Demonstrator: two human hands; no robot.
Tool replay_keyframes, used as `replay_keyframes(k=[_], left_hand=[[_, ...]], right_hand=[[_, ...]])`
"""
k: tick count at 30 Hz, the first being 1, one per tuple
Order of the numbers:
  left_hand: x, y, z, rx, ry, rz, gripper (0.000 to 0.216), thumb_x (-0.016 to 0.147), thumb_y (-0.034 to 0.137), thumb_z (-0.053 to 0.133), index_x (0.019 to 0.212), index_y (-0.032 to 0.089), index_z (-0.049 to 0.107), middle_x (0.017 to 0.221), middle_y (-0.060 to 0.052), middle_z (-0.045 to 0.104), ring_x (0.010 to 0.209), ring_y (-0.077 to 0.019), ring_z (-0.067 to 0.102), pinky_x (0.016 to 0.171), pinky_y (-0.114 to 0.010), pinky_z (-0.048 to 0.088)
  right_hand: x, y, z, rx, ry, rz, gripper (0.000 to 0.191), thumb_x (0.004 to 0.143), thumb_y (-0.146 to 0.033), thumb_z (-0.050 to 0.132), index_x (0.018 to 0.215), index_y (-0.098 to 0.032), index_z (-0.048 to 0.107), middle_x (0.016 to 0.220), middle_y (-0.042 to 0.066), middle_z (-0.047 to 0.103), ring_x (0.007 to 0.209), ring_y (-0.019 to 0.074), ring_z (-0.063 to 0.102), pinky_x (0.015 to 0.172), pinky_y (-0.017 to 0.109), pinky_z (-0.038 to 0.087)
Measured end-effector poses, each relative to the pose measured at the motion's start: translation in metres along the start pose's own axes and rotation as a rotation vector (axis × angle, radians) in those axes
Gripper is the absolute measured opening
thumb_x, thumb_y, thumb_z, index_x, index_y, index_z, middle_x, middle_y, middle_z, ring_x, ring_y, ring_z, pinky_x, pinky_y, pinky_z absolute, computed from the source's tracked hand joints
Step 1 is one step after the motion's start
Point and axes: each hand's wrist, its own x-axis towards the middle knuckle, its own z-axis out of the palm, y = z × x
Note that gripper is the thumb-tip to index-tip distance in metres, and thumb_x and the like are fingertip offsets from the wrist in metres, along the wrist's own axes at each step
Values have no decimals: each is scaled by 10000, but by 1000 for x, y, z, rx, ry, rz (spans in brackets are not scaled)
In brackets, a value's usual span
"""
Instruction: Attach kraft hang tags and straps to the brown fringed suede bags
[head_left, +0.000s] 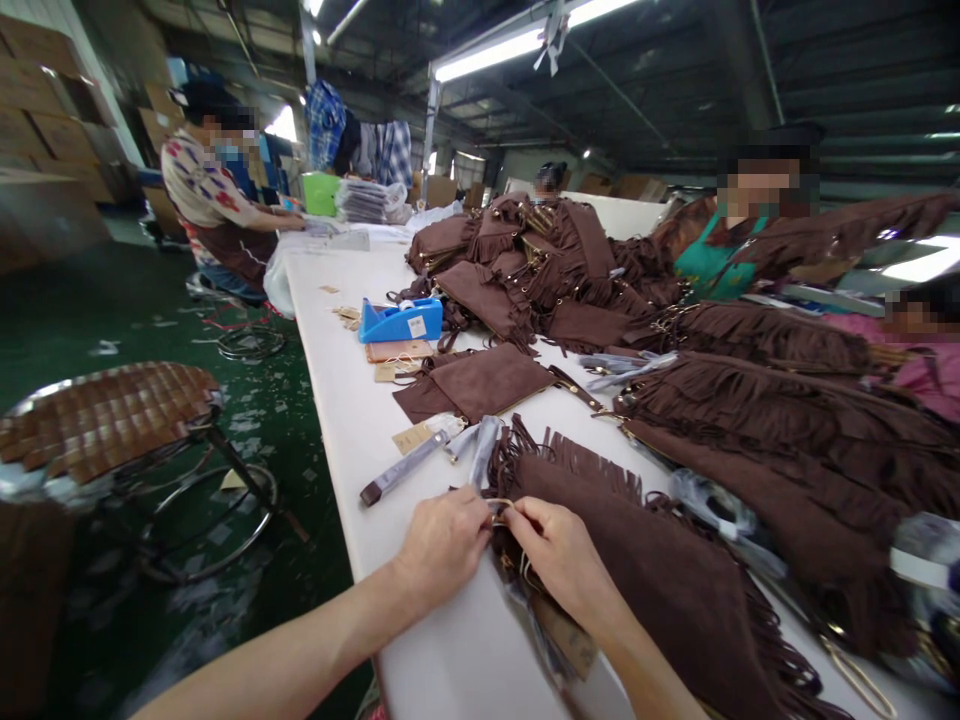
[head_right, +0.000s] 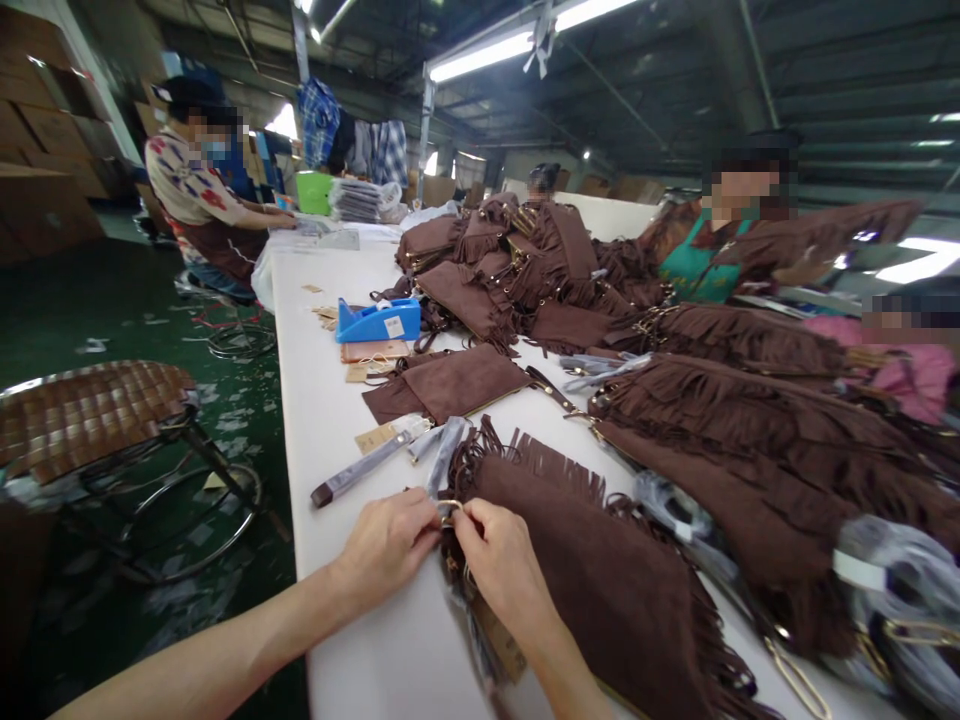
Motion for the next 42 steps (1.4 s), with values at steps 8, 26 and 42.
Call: replay_keyframes(k=[8,26,42], left_hand=[[0,-1,9,-27,75,7,112,816,122,497,784,200,570,802,-12,616,758,-178,587,650,-261,431],[-5,-17,-37,-841,-62,-87,74,663,118,462,649,170,513,685,12,502,614,-116,441,542,-220,335],[1,2,-10,58,-47,-94,156,857,109,468,787,184,586,857,-35,613,828,-189,595,716,-276,446]], right_hand=[[0,-1,1,-36,8,-12,345,902,-362,407,592,-216,447,577,-13,540,561,143,485,533,245,331],[-17,6,-21,216,-211,67,247,754,-239,609,994,-185,635,657,-47,638,592,131,549,575,226,382],[-15,9,-13,194,-181,83,156,739,-209,586,893,-209,607,616,-62,624,585,135,541,548,226,334]])
